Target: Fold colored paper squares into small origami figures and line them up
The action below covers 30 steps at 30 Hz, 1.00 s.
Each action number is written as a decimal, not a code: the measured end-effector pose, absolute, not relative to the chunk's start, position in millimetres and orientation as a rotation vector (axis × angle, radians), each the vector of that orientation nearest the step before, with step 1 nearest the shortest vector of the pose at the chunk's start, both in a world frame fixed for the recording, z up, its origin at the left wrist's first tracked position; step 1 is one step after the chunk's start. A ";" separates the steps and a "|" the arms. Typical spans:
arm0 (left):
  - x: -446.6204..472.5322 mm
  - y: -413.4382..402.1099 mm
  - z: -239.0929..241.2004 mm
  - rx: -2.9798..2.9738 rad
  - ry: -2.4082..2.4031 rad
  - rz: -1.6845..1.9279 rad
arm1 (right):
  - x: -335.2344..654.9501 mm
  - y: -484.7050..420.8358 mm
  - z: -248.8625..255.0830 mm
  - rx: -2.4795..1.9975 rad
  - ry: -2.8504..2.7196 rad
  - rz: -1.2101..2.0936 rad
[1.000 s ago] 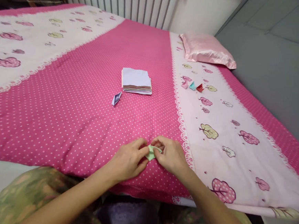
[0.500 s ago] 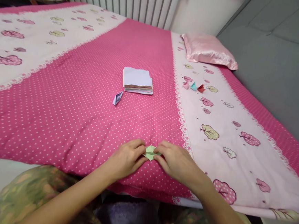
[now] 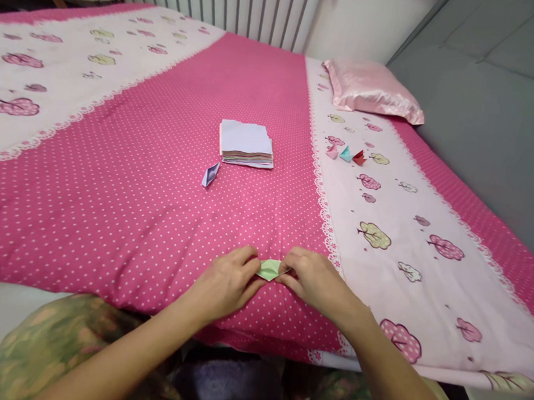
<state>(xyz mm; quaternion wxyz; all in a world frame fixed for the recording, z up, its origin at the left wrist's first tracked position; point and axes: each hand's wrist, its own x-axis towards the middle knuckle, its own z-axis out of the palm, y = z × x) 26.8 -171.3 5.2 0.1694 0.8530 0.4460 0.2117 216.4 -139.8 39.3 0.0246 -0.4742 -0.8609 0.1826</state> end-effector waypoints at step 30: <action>23.8 -171.4 0.1 2.341 1.126 0.931 | 226.6 -144.7 60.3 -1.303 -2.457 0.801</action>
